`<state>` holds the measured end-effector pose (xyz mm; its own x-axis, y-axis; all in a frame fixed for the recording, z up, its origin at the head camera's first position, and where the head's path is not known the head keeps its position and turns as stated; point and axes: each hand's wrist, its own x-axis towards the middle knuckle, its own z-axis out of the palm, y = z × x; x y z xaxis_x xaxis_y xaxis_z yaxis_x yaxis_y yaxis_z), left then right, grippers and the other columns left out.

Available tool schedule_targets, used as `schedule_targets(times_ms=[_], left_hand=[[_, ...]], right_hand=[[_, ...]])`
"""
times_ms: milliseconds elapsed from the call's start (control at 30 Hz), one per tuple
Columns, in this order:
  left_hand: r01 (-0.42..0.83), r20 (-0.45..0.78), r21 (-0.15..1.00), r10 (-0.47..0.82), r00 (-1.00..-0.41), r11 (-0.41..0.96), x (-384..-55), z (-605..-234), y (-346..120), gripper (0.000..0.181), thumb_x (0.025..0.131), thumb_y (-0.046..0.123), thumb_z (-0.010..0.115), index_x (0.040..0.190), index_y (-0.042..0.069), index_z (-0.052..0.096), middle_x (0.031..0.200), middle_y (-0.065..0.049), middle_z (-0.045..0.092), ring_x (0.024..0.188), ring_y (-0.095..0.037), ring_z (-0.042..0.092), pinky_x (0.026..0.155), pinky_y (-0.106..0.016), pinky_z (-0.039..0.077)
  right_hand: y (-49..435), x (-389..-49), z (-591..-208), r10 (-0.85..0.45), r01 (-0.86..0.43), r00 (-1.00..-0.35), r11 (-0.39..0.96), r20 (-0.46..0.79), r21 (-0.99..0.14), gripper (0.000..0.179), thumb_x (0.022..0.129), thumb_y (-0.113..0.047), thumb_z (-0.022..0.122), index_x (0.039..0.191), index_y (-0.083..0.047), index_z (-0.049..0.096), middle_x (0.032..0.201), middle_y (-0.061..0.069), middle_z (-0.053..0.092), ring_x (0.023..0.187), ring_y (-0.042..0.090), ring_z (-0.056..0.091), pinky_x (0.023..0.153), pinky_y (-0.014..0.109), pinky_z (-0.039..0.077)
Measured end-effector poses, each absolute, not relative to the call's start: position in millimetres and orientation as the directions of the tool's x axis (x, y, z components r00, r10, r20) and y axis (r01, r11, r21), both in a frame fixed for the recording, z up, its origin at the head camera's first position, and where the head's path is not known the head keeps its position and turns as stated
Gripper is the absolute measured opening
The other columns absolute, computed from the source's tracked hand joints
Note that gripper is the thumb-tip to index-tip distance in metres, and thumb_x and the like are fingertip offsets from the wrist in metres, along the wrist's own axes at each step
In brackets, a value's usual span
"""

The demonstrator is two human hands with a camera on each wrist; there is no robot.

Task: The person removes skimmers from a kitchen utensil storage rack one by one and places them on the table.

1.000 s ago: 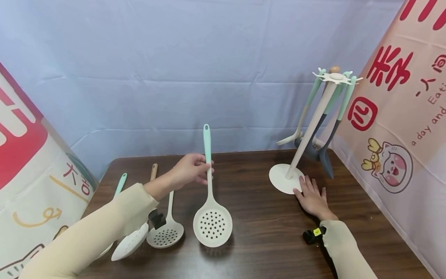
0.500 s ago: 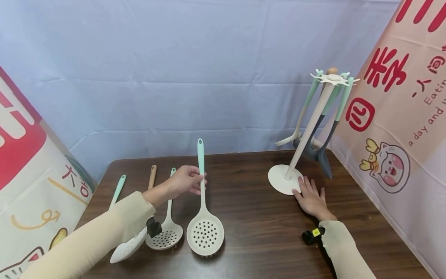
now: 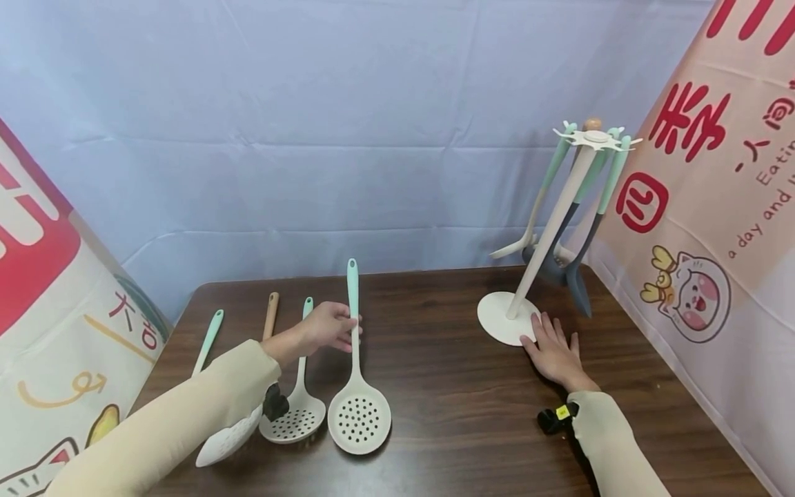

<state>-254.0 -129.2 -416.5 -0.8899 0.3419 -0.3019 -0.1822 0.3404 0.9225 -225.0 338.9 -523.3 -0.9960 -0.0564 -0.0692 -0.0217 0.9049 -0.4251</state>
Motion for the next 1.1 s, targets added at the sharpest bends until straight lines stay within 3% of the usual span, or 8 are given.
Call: schedule_targets(times_ms=[167, 400, 733, 900, 1100], left_hand=[[-0.182, -0.310, 0.911, 0.326, -0.893, 0.370, -260, -424, -132, 0.017, 0.106, 0.002, 0.051, 0.114, -0.012, 0.058, 0.114, -0.031, 0.068, 0.085, -0.026, 0.073, 0.074, -0.038, 0.062], [-0.197, -0.334, 0.894, 0.303, -0.893, 0.403, -266, -439, -130, 0.022, 0.107, 0.002, 0.050, 0.119, -0.015, 0.055, 0.114, -0.031, 0.067, 0.084, -0.026, 0.073, 0.072, -0.037, 0.062], [-0.223, -0.385, 0.848, 0.272, -0.882, 0.481, -277, -443, -122, 0.014, 0.106, 0.004, 0.053, 0.107, -0.010, 0.058, 0.103, -0.024, 0.071, 0.080, -0.025, 0.073, 0.069, -0.036, 0.062], [-0.233, -0.400, 0.832, 0.253, -0.881, 0.503, -281, -445, -120, 0.014, 0.105, 0.003, 0.054, 0.094, -0.004, 0.054, 0.091, -0.019, 0.067, 0.076, -0.025, 0.072, 0.068, -0.037, 0.062], [-0.234, -0.399, 0.829, 0.246, -0.883, 0.508, -286, -444, -117, 0.010, 0.105, -0.002, 0.051, 0.099, -0.009, 0.054, 0.089, -0.022, 0.066, 0.080, -0.032, 0.073, 0.070, -0.039, 0.062]], right_hand=[[338, -225, -524, -0.053, -0.018, -0.996, 0.908, -0.073, -0.420, 0.077, 0.110, -0.051, 0.031, 0.160, 0.004, 0.010, 0.164, 0.033, 0.001, 0.148, 0.056, -0.004, 0.109, 0.077, -0.012], [338, -225, -521, -0.053, -0.014, -0.995, 0.905, -0.080, -0.425, 0.077, 0.110, -0.050, 0.031, 0.160, 0.005, 0.009, 0.163, 0.033, 0.000, 0.148, 0.056, -0.005, 0.108, 0.077, -0.013], [338, -224, -521, -0.054, -0.016, -0.995, 0.906, -0.078, -0.422, 0.077, 0.110, -0.051, 0.031, 0.160, 0.005, 0.010, 0.163, 0.033, 0.001, 0.148, 0.056, -0.004, 0.108, 0.077, -0.012], [338, -226, -523, -0.054, -0.019, -0.996, 0.908, -0.072, -0.419, 0.077, 0.110, -0.051, 0.030, 0.160, 0.004, 0.010, 0.163, 0.033, 0.001, 0.148, 0.056, -0.004, 0.109, 0.077, -0.012], [339, -227, -524, -0.052, -0.019, -0.996, 0.908, -0.068, -0.419, 0.077, 0.110, -0.051, 0.030, 0.160, 0.004, 0.010, 0.164, 0.033, 0.001, 0.149, 0.055, -0.005, 0.109, 0.076, -0.013]])
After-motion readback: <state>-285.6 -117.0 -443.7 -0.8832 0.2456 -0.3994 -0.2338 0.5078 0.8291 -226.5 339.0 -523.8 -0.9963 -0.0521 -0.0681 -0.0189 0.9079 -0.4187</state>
